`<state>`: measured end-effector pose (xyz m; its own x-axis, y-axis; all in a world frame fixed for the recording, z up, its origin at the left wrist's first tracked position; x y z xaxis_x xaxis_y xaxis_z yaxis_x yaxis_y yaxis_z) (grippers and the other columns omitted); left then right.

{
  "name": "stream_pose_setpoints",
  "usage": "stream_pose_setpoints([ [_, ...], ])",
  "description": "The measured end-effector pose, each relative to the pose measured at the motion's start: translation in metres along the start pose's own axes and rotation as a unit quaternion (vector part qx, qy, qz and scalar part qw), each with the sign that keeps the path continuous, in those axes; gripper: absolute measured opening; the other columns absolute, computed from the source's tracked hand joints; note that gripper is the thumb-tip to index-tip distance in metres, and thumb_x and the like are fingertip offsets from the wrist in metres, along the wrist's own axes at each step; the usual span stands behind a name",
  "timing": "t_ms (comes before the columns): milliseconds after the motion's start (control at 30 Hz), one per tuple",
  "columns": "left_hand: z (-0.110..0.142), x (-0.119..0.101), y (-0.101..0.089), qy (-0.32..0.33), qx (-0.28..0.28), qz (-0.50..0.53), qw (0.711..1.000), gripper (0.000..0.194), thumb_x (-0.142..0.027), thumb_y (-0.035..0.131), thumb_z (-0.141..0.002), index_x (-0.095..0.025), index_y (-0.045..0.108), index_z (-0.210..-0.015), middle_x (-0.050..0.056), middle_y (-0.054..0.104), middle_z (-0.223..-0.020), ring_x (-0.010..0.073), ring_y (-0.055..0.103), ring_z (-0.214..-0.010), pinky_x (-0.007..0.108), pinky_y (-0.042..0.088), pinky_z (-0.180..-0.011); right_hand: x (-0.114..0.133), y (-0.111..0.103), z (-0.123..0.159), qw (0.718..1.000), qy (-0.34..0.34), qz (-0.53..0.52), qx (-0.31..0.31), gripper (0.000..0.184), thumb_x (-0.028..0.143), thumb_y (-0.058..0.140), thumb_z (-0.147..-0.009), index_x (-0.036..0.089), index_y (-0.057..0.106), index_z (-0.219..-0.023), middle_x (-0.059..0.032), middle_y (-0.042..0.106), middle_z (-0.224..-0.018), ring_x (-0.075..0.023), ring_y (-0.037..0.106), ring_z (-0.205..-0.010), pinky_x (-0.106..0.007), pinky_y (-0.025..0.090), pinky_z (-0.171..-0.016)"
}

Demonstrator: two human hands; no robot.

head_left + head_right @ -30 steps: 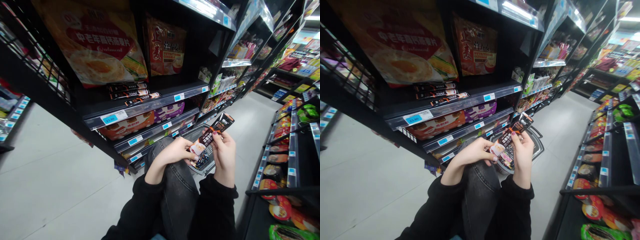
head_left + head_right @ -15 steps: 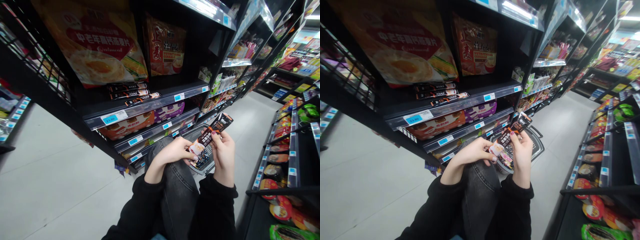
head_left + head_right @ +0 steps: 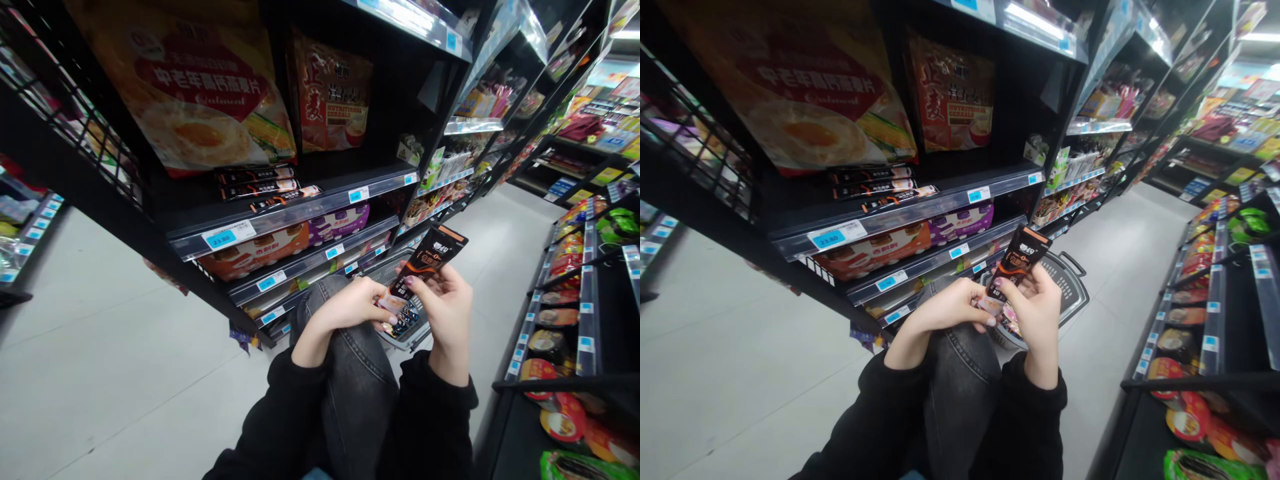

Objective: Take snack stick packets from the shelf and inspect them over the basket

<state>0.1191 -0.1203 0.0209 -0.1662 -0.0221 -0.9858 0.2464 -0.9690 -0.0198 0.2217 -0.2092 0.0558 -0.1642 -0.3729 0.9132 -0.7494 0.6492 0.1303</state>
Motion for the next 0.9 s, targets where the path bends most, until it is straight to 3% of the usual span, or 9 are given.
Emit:
stream_pose_setpoints([
  [133,-0.0001,-0.0025,0.0037,-0.003,0.011,-0.006,1.000,0.012,-0.014,0.073,-0.067,-0.008,0.063,-0.072,0.002,0.065,-0.070,0.0140,0.066,-0.062,0.022,0.056,-0.061,0.0051,0.0045,0.0006,1.000,-0.003,0.019,-0.023,0.021,0.018,0.075,-0.068,0.018,0.066,-0.087,-0.0026,0.072,-0.086,-0.0156,0.069,-0.078,-0.023,0.057,-0.069],
  [900,-0.0014,0.0031,0.0019,-0.002,0.026,-0.019,0.999,0.018,-0.021,0.073,-0.068,-0.010,0.059,-0.071,0.001,0.062,-0.070,0.0144,0.064,-0.064,0.026,0.057,-0.062,0.0015,0.0039,-0.0012,1.000,0.004,0.014,-0.021,0.021,0.021,0.073,-0.071,0.017,0.065,-0.090,-0.0048,0.072,-0.088,-0.0190,0.070,-0.080,-0.029,0.058,-0.073],
])
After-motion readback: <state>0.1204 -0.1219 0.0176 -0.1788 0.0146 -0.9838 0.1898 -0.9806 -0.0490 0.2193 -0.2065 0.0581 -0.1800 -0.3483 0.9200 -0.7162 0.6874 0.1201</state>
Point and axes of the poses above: each hand's wrist, its own z-axis away from the middle knuckle, its own y-axis out of the palm, x = y × z, the point moved 4 cm from there along -z, towards the middle knuckle
